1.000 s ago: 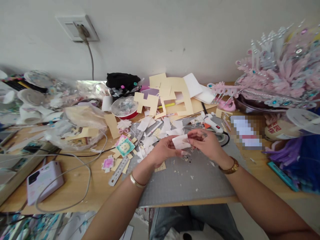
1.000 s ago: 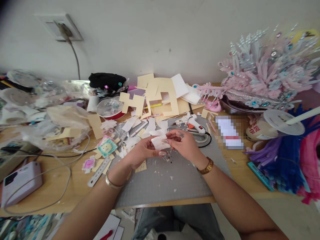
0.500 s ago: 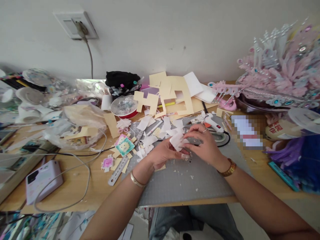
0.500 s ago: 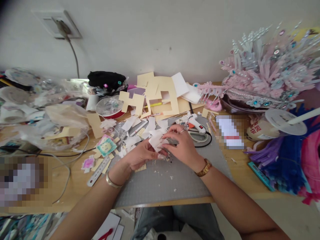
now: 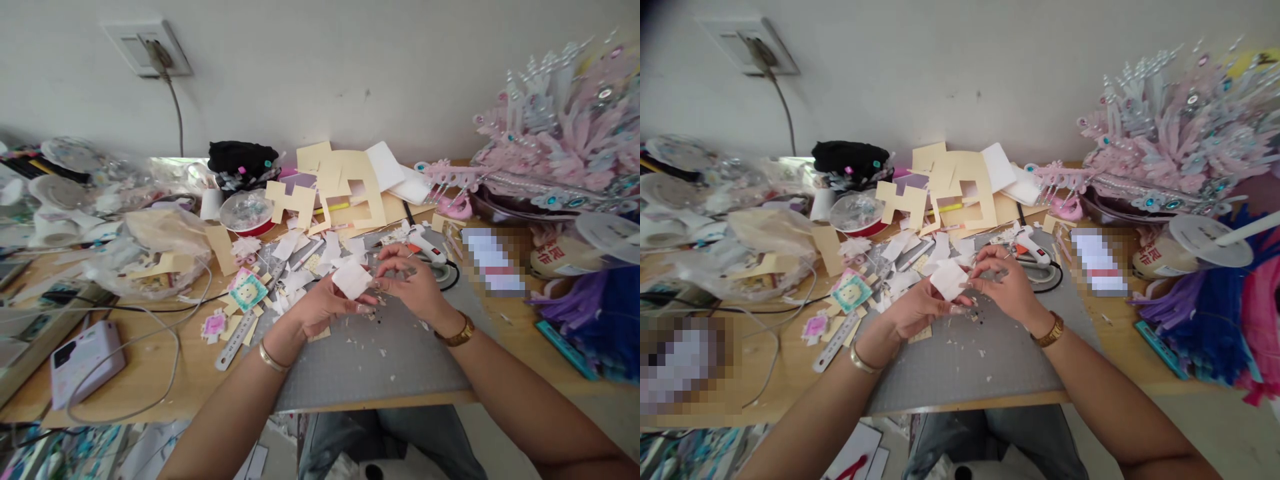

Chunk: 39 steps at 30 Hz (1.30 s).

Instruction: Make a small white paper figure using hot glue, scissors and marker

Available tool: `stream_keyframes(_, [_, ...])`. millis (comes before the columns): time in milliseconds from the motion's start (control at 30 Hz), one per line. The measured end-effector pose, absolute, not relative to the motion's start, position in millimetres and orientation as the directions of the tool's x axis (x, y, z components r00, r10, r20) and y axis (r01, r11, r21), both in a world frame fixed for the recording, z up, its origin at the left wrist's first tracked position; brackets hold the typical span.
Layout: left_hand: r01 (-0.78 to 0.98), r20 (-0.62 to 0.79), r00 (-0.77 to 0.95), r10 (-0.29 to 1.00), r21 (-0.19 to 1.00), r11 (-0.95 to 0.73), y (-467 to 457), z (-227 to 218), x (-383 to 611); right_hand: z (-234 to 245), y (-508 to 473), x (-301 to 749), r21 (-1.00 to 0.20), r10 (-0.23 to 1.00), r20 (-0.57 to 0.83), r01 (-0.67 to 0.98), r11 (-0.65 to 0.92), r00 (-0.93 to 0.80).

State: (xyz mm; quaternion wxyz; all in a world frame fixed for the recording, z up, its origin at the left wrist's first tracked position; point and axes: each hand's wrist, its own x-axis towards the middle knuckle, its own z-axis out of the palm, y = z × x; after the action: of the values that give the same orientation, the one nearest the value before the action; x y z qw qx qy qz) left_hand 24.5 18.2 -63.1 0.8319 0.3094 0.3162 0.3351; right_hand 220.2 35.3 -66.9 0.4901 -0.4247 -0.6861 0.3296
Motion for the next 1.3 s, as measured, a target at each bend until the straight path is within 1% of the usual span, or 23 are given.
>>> stream_keyframes(67, [-0.385, -0.336, 0.542, 0.77, 0.715, 0.583, 20.3, -62.0, 22.1, -65.9, 38.3, 223.9, -0.919, 0.94, 0.339, 0.196, 0.342, -0.05])
stream_keyframes(133, [-0.438, -0.321, 0.489, 0.811, 0.714, 0.547, 23.3, -61.3, 18.7, -67.3, 42.6, 228.7, -0.954, 0.956, 0.276, 0.146, 0.261, 0.097])
stream_keyframes(200, [-0.521, -0.287, 0.399, 0.871, 0.711, 0.473, 27.7, -60.7, 13.5, -70.2, 47.8, 234.1, -0.962, 0.941, 0.257, 0.151, 0.228, 0.219])
stream_keyframes(233, [-0.565, -0.271, 0.335, 0.902, 0.709, 0.423, 30.3, -60.3, 10.1, -71.5, 50.2, 236.7, -0.953, 0.927, 0.282, 0.185, 0.24, 0.248])
stream_keyframes(333, [-0.653, -0.234, 0.092, 0.968, 0.72, 0.236, 38.6, -58.7, -1.5, -73.2, 53.2, 241.8, -0.888, 0.892, 0.388, 0.354, 0.294, 0.233])
stream_keyframes(400, [-0.666, -0.204, -0.042, 0.978, 0.735, 0.125, 42.7, -57.3, -7.1, -72.0, 51.0, 241.8, -0.868, 0.917, 0.36, 0.422, 0.262, 0.17])
stream_keyframes(467, [-0.662, -0.183, -0.095, 0.979, 0.746, 0.075, 43.9, -55.6, -7.9, -70.1, 46.7, 239.1, -0.867, 0.939, 0.323, 0.433, 0.244, 0.117])
stream_keyframes(500, [-0.656, -0.174, -0.083, 0.981, 0.751, 0.078, 43.3, -55.0, -6.2, -69.2, 44.5, 237.1, -0.856, 0.935, 0.343, 0.439, 0.274, 0.084])
stream_keyframes(533, [-0.646, -0.167, -0.043, 0.985, 0.757, 0.1, 41.8, -54.6, -3.1, -68.4, 42.6, 235.0, -0.827, 0.917, 0.395, 0.453, 0.333, 0.047])
stream_keyframes(600, [-0.606, -0.163, 0.106, 0.981, 0.772, 0.193, 37.2, -55.3, 5.8, -67.2, 39.8, 230.6, -0.727, 0.848, 0.527, 0.488, 0.483, -0.055])
stream_keyframes(633, [-0.575, -0.174, 0.201, 0.964, 0.776, 0.26, 34.3, -56.6, 10.9, -67.0, 38.8, 228.5, -0.676, 0.812, 0.572, 0.496, 0.546, -0.116])
stream_keyframes(700, [-0.507, -0.221, 0.371, 0.902, 0.766, 0.396, 28.6, -60.8, 20.7, -67.3, 37.0, 224.8, -0.617, 0.765, 0.608, 0.48, 0.624, -0.212])
stream_keyframes(800, [-0.427, -0.282, 0.503, 0.817, 0.742, 0.518, 21.8, -68.4, 30.2, -68.8, 33.6, 220.2, -0.625, 0.752, 0.605, 0.429, 0.653, -0.263])
stream_keyframes(933, [-0.368, -0.324, 0.525, 0.787, 0.748, 0.553, 18.2, -73.6, 32.6, -69.0, 28.6, 215.6, -0.657, 0.768, 0.594, 0.407, 0.635, -0.24])
stream_keyframes(1100, [-0.333, -0.324, 0.544, 0.774, 0.763, 0.554, 17.4, -72.8, 31.1, -67.8, 26.2, 211.9, -0.671, 0.769, 0.611, 0.391, 0.63, -0.189])
stream_keyframes(1300, [-0.342, -0.331, 0.549, 0.768, 0.749, 0.567, 15.7, -71.4, 32.4, -67.2, 25.7, 210.7, -0.657, 0.76, 0.623, 0.404, 0.636, -0.183])
